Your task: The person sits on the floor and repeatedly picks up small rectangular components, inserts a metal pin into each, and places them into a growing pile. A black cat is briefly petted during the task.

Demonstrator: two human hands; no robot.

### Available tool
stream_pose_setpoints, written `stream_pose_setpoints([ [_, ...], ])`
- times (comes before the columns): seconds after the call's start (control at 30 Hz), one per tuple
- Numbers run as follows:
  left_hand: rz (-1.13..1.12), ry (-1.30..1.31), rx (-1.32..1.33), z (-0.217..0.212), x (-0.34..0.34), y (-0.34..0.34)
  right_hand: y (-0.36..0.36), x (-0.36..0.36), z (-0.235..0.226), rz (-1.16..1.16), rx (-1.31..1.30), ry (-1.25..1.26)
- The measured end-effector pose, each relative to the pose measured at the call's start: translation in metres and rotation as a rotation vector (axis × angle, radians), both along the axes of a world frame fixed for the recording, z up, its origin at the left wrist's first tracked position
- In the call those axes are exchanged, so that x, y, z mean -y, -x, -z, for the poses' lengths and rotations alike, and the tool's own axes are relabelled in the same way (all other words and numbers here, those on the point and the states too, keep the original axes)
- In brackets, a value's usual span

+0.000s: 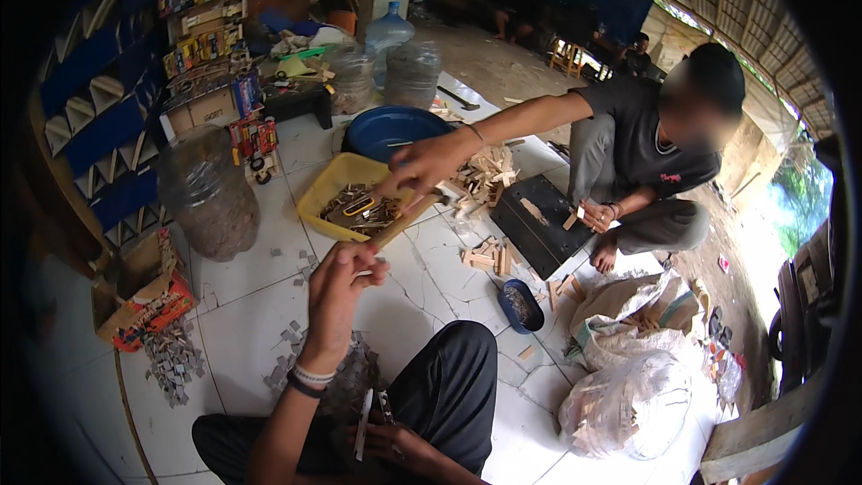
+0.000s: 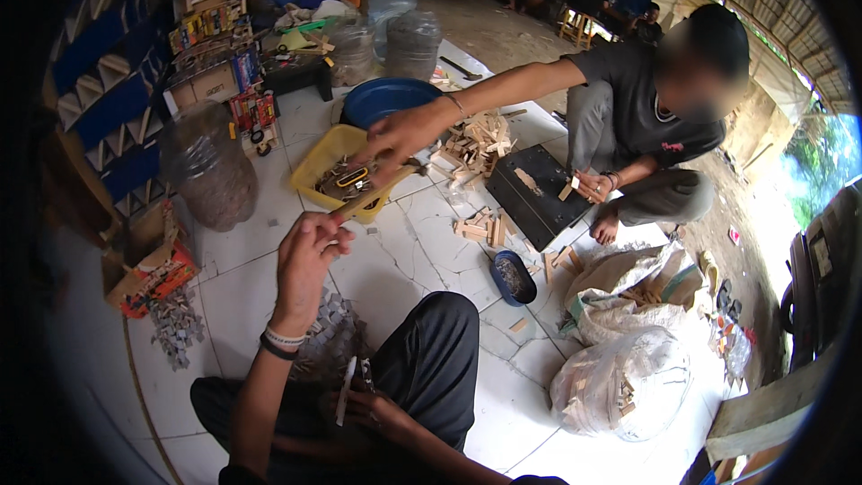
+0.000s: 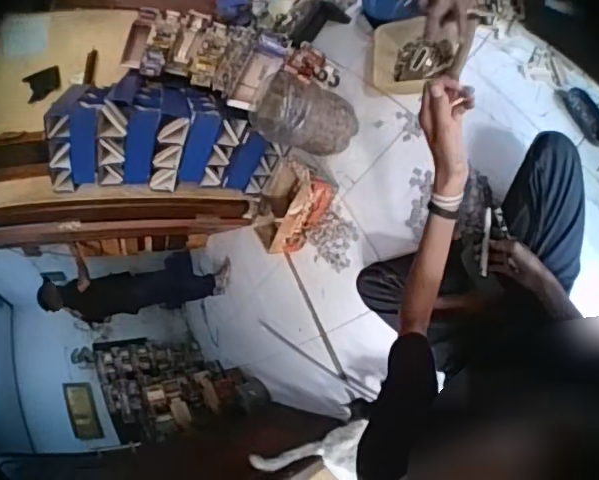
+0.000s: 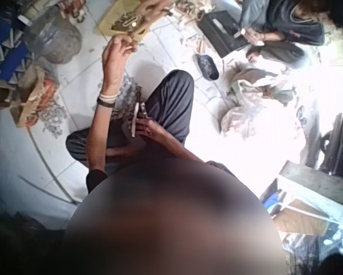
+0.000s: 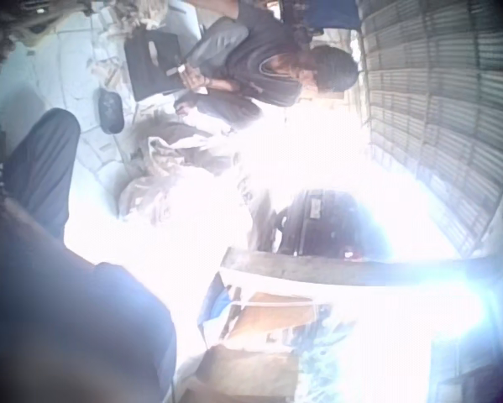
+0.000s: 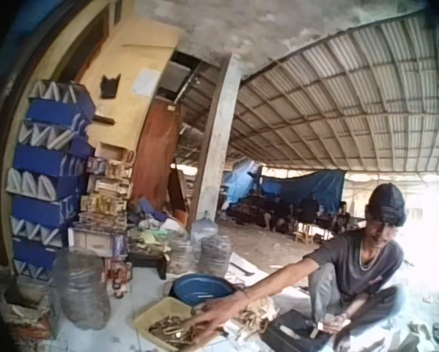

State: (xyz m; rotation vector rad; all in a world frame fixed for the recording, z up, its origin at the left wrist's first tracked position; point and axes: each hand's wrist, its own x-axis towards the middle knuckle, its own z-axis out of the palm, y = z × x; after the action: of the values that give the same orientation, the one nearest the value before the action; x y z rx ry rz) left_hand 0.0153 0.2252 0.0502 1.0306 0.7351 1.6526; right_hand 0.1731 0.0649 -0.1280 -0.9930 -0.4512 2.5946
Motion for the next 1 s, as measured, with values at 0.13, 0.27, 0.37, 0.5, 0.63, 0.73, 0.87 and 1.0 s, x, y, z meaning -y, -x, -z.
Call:
stream_pose_setpoints([
  [0.13, 0.040, 0.061, -0.052, 0.009, -0.017, -0.017, 0.001, 0.002, 0.001, 0.041, 0.006, 0.008],
  [0.27, 0.068, 0.134, -0.005, 0.025, -0.029, -0.021, -0.004, 0.002, -0.001, 0.074, -0.063, 0.003],
  [0.37, 0.068, 0.111, 0.025, 0.030, -0.042, -0.016, -0.005, 0.001, -0.005, 0.065, -0.074, 0.024],
  [0.5, 0.210, 0.113, 0.027, 0.026, -0.054, -0.028, -0.004, -0.001, -0.009, 0.078, -0.077, -0.022],
  [0.63, 0.269, -0.029, -0.031, 0.027, -0.058, -0.043, -0.005, -0.002, -0.013, 0.111, -0.044, 0.011],
  [0.73, 0.158, -0.074, -0.125, 0.061, -0.052, -0.031, -0.007, 0.000, -0.015, 0.140, -0.010, -0.014],
  [0.87, -0.384, 0.133, -0.887, 0.156, -0.029, 0.049, -0.008, 0.003, -0.011, 0.186, 0.032, 0.044],
  [1.0, -0.728, 0.646, -1.403, 0.251, 0.021, 0.131, -0.011, 0.001, -0.005, 0.128, 0.003, 0.011],
])
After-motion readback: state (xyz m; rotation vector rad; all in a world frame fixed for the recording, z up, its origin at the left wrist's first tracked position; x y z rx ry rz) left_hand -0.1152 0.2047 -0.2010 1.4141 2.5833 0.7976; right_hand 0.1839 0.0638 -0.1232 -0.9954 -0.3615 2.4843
